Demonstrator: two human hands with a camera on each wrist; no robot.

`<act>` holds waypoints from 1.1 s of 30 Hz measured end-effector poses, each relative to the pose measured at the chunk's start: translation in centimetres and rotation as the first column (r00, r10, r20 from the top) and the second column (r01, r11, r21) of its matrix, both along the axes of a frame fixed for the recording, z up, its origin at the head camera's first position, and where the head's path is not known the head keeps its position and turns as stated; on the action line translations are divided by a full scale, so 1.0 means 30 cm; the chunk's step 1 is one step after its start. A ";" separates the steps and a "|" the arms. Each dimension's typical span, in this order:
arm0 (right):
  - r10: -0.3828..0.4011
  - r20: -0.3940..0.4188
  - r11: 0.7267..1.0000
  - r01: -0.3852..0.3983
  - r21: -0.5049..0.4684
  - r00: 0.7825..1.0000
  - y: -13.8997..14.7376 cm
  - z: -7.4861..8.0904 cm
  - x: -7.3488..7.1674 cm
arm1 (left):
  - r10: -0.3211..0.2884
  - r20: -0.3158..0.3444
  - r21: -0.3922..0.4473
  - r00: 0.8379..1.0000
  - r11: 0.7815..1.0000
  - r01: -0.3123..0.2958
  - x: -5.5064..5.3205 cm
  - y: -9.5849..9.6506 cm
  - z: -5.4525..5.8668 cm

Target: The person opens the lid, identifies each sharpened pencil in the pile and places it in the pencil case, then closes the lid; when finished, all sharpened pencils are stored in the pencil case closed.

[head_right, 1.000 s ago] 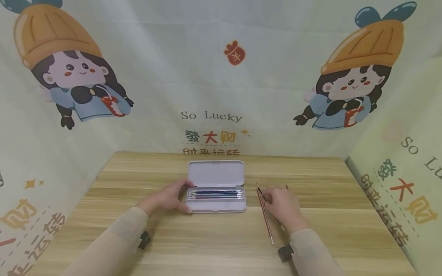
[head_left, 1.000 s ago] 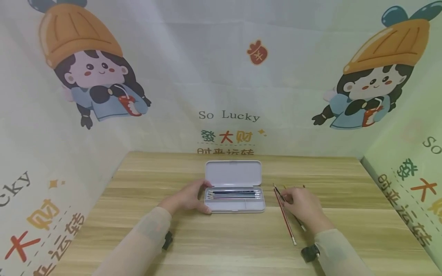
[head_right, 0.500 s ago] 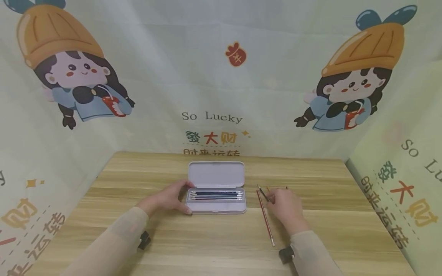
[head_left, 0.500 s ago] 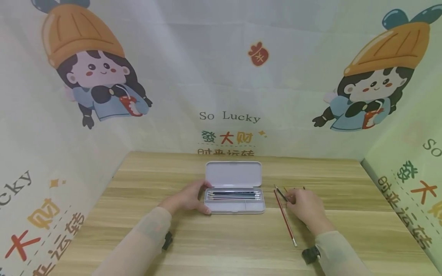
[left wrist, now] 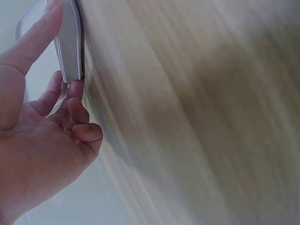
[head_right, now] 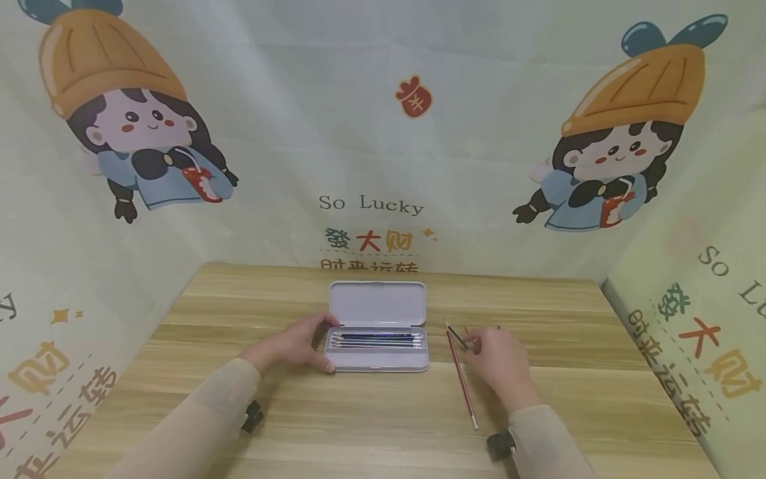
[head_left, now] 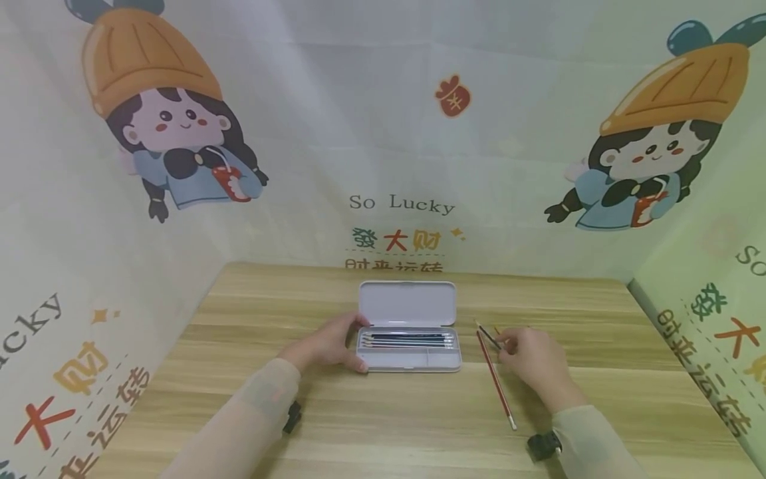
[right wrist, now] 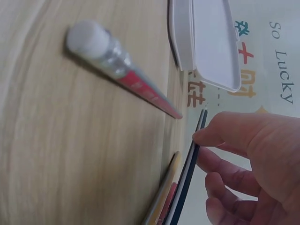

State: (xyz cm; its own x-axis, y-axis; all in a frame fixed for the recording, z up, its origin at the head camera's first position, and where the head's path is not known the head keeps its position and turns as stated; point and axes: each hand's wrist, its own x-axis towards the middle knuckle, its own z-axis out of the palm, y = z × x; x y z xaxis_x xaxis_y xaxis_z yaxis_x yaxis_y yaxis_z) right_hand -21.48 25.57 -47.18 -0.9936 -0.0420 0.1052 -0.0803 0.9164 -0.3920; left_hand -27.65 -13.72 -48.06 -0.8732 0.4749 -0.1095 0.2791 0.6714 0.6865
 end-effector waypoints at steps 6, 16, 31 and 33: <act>0.030 -0.008 1.000 -0.030 -0.011 1.000 -0.018 0.008 0.011 | -0.007 -0.002 -0.011 1.000 1.000 0.007 -0.004 0.003 -0.009; 0.112 -0.071 0.993 -0.110 0.028 0.991 -0.070 0.021 -0.005 | -0.003 -0.006 -0.006 1.000 1.000 0.003 -0.011 0.003 -0.007; 0.232 -0.105 0.972 -0.227 0.056 0.967 -0.156 0.026 -0.040 | -0.011 -0.008 -0.008 1.000 1.000 0.011 -0.005 0.003 0.006; 0.236 -0.096 0.971 -0.232 0.054 0.967 -0.173 0.033 -0.043 | -0.011 -0.005 -0.006 1.000 1.000 0.011 -0.003 0.002 0.007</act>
